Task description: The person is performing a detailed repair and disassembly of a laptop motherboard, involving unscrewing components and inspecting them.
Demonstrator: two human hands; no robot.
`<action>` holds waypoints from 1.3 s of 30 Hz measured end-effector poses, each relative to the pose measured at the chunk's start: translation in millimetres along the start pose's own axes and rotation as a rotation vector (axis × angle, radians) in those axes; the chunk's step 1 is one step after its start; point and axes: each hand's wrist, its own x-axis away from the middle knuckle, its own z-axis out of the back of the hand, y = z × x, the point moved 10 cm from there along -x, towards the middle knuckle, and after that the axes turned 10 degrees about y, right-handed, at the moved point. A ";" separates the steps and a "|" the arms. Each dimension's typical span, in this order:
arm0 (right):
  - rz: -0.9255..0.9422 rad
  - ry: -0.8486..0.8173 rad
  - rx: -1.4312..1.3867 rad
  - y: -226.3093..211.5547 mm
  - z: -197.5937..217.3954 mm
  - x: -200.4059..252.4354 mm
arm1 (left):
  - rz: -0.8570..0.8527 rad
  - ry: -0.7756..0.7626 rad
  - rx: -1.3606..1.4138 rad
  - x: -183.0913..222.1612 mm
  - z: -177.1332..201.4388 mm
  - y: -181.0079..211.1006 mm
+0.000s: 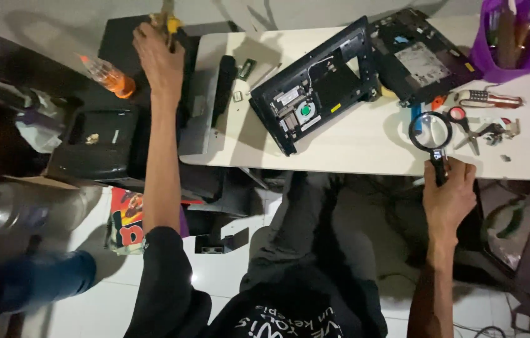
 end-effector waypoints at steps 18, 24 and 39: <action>-0.003 0.008 -0.028 -1.4 0.6 -3.0 | 0.080 -0.105 -0.210 45.8 10.2 -57.4; -0.014 0.026 -0.051 1.2 0.7 -2.1 | 0.229 -0.052 0.522 101.9 71.5 136.1; -0.052 0.116 -0.348 -42.7 -0.4 23.7 | 0.892 -0.245 0.932 193.7 14.7 176.6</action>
